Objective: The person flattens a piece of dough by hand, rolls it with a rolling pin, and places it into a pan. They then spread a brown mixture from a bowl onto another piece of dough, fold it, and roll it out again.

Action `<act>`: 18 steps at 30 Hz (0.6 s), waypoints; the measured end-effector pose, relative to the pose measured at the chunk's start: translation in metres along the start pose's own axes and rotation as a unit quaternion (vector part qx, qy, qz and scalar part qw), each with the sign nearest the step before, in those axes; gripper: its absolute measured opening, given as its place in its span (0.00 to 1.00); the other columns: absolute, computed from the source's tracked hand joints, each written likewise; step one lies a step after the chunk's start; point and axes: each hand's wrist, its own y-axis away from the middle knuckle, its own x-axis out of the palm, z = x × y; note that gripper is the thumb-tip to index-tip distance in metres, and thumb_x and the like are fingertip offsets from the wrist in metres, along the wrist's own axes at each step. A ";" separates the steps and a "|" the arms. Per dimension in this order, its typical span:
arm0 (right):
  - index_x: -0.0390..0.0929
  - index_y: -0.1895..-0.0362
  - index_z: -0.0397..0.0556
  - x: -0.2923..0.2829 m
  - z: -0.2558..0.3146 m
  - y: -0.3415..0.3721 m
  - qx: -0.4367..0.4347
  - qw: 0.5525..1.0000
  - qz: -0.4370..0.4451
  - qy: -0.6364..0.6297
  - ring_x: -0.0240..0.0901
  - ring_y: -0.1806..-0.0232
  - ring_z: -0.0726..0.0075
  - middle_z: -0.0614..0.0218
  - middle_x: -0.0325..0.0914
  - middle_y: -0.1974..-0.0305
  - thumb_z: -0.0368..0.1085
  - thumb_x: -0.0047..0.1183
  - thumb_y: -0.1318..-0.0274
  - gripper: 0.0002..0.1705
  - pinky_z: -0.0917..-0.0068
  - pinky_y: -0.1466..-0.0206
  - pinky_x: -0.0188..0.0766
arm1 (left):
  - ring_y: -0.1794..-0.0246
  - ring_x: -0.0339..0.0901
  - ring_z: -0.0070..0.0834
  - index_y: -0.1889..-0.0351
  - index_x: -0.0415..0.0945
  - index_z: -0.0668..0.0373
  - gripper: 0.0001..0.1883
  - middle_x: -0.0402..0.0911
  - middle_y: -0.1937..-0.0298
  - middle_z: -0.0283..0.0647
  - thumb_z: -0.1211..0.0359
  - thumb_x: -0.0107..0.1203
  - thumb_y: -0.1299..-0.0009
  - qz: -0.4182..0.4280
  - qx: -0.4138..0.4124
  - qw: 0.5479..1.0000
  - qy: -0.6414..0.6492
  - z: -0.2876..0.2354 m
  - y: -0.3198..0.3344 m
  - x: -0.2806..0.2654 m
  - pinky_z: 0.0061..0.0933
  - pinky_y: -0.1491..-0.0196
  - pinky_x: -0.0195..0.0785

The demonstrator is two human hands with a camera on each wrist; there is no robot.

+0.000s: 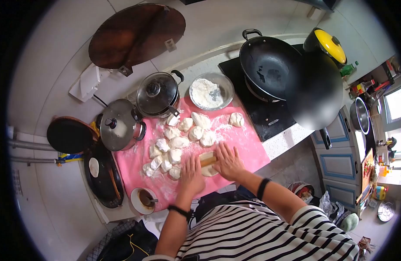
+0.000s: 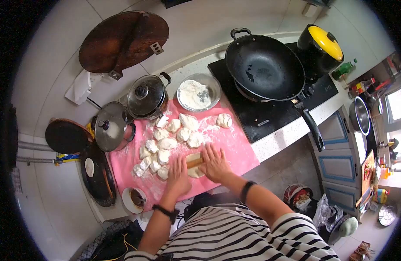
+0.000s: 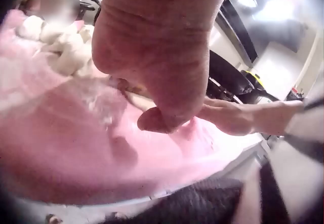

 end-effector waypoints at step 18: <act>0.52 0.25 0.41 0.006 -0.004 0.040 -0.089 0.995 0.012 0.051 0.41 0.20 0.48 0.51 0.47 0.22 0.58 0.43 0.32 0.43 0.42 0.22 0.41 | 0.21 0.42 0.59 0.26 0.48 0.73 0.45 0.46 0.21 0.61 0.69 0.55 0.42 -0.023 -0.030 0.998 0.057 -0.006 0.040 0.015 0.54 0.21 0.31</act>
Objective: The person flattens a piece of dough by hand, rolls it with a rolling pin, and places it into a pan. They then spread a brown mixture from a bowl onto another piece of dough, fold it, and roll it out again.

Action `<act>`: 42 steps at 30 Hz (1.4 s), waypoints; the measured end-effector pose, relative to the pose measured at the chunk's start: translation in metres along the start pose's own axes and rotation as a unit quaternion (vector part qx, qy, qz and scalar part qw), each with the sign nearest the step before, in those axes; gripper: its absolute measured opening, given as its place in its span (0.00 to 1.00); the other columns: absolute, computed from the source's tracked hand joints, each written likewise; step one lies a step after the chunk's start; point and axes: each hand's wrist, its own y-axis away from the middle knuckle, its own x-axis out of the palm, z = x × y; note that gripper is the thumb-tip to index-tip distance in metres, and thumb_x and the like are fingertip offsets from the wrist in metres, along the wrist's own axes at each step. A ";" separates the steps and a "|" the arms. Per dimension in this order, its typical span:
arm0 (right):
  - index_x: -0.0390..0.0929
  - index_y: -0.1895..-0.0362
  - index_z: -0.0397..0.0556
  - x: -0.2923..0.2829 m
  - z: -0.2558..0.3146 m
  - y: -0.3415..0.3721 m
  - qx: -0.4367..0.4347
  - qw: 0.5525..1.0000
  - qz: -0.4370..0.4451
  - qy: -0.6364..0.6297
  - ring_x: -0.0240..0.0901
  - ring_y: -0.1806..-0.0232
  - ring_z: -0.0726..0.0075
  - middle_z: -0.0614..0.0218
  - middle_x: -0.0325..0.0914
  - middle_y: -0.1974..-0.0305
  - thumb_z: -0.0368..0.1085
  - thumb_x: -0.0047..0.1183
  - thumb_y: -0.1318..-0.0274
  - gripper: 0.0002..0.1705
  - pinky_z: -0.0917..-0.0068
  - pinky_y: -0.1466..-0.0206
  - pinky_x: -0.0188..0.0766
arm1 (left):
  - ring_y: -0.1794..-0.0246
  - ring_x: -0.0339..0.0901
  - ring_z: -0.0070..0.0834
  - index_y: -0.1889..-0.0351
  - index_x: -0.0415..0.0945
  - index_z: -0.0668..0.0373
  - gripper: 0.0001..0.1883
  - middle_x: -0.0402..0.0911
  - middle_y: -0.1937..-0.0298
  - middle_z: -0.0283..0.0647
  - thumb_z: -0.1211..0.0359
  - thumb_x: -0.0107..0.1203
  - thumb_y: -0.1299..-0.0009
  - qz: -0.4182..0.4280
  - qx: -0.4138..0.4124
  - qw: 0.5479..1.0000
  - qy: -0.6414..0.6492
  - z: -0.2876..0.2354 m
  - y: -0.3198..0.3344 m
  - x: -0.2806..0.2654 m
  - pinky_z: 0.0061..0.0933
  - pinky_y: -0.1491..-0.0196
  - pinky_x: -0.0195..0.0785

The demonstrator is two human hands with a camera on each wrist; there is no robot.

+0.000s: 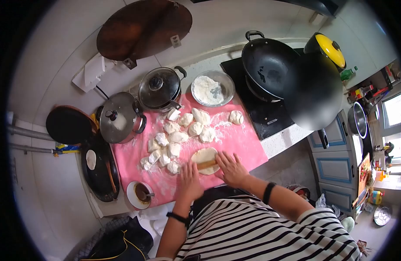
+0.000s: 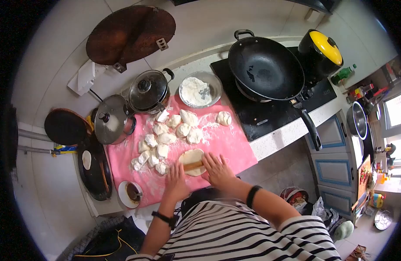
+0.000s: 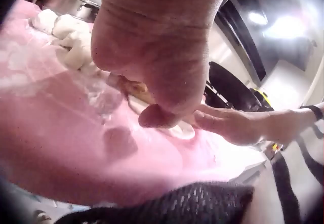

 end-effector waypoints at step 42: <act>0.76 0.46 0.57 -0.019 -0.023 -0.062 -0.069 0.990 -0.109 -0.055 0.64 0.33 0.59 0.65 0.73 0.43 0.36 0.46 0.39 0.18 0.48 0.31 0.58 | 0.36 0.70 0.49 0.37 0.65 0.67 0.25 0.73 0.37 0.53 0.72 0.50 0.34 -0.107 0.007 0.992 -0.061 0.007 -0.033 -0.008 0.50 0.33 0.58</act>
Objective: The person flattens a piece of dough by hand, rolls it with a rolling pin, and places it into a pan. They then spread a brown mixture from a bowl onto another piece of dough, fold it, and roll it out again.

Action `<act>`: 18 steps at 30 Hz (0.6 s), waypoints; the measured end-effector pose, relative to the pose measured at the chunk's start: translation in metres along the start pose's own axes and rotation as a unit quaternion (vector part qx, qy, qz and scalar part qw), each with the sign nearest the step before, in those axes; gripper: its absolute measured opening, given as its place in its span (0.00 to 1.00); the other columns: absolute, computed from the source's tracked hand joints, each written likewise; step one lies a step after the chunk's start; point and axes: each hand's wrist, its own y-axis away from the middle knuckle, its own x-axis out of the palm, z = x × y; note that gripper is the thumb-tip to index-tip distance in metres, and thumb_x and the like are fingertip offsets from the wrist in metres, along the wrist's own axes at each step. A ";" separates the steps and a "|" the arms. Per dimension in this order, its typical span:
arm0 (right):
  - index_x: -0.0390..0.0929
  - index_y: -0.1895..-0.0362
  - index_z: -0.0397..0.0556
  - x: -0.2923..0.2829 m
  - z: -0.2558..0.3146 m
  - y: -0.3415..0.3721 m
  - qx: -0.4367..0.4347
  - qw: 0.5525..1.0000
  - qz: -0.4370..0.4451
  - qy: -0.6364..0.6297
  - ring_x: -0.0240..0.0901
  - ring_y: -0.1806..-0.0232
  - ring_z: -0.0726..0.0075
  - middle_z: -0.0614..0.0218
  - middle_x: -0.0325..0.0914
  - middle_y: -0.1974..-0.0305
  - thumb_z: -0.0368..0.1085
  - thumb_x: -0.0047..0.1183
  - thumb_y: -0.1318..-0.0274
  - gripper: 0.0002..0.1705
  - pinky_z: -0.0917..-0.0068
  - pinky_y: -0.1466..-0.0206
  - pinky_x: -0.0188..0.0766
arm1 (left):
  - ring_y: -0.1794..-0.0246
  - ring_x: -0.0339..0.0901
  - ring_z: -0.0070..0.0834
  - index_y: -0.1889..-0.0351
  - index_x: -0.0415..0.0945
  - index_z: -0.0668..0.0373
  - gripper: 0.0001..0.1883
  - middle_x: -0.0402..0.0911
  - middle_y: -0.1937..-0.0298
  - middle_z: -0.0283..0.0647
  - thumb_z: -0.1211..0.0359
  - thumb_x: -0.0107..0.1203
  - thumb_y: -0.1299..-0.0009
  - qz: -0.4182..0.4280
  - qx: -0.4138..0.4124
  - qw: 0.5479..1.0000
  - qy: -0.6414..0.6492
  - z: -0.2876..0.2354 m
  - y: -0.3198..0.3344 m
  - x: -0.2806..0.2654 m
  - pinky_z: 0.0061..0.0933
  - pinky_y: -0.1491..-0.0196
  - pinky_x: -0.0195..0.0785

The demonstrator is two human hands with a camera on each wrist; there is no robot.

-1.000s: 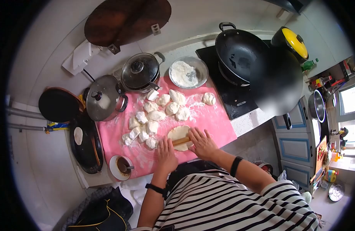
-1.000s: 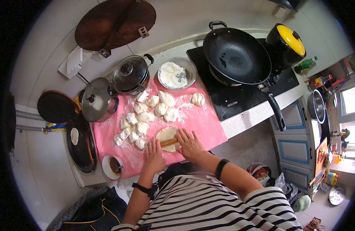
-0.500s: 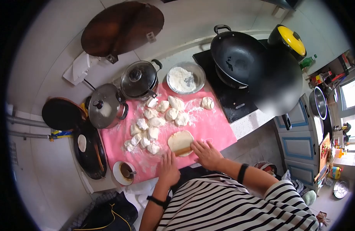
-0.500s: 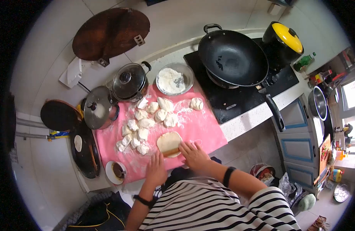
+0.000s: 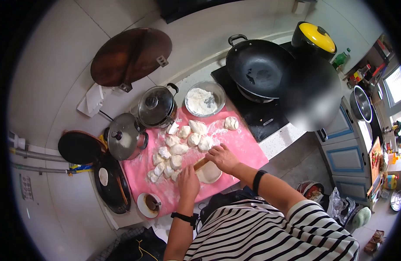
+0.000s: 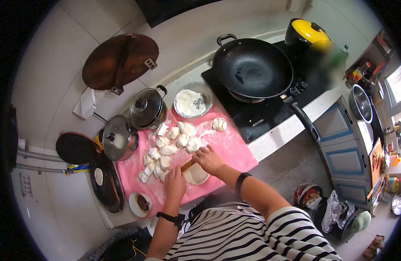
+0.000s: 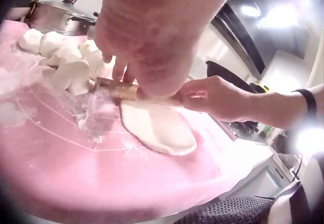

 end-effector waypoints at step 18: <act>0.48 0.23 0.44 0.006 0.008 0.041 0.048 0.992 0.103 0.063 0.33 0.18 0.52 0.55 0.41 0.20 0.51 0.50 0.35 0.45 0.38 0.23 0.41 | 0.22 0.46 0.58 0.26 0.48 0.74 0.44 0.48 0.22 0.64 0.61 0.54 0.35 0.102 0.003 0.994 -0.045 -0.022 0.025 0.008 0.53 0.22 0.39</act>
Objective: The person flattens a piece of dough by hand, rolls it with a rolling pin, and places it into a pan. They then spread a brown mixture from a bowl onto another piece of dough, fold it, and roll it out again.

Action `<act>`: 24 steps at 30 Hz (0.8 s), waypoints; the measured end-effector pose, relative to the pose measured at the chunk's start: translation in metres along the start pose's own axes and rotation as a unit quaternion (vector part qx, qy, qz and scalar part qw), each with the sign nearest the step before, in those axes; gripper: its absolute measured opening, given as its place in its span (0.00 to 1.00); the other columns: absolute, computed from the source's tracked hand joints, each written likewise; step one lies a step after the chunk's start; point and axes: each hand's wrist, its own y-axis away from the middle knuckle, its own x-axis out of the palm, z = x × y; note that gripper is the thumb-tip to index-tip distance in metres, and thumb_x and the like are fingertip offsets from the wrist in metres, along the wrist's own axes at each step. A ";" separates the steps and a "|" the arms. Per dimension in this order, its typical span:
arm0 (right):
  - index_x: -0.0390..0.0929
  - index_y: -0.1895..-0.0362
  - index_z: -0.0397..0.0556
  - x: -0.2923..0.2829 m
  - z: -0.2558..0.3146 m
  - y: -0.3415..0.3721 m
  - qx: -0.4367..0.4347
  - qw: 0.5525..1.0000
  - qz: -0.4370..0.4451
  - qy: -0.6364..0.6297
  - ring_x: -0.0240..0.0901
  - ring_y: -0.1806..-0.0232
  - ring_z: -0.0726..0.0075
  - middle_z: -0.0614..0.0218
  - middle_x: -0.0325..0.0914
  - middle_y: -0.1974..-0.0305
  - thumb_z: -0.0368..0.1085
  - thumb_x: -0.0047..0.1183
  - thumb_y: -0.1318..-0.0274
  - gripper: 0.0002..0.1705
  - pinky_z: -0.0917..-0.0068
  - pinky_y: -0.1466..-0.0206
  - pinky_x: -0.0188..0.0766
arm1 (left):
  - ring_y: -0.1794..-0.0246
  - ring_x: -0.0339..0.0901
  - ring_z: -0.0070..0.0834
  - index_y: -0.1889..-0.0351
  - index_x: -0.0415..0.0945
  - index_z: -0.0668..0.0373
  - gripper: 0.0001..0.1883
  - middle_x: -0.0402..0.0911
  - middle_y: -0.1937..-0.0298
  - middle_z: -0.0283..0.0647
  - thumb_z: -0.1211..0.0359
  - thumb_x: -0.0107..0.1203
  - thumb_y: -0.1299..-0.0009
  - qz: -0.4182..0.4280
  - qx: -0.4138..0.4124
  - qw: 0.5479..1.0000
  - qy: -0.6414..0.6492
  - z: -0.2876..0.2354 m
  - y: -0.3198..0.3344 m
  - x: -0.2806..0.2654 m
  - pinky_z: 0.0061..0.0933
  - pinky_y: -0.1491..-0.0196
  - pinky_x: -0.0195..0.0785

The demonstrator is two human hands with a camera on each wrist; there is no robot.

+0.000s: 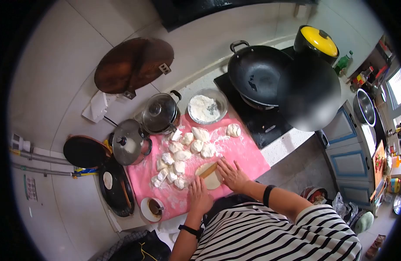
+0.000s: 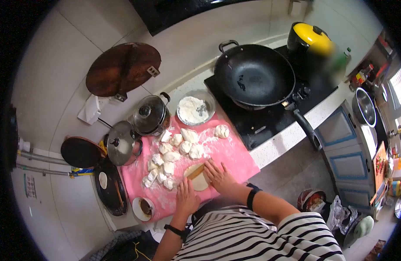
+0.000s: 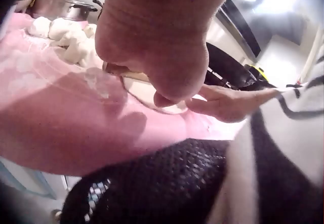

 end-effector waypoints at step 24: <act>0.78 0.58 0.50 -0.017 -0.080 0.007 -0.098 0.983 -0.101 -0.120 0.73 0.52 0.48 0.58 0.77 0.58 0.33 0.57 0.47 0.10 0.55 0.48 0.69 | 0.31 0.66 0.50 0.34 0.67 0.64 0.28 0.67 0.31 0.53 0.65 0.54 0.32 -0.165 -0.119 0.953 0.224 -0.021 0.025 -0.004 0.48 0.30 0.59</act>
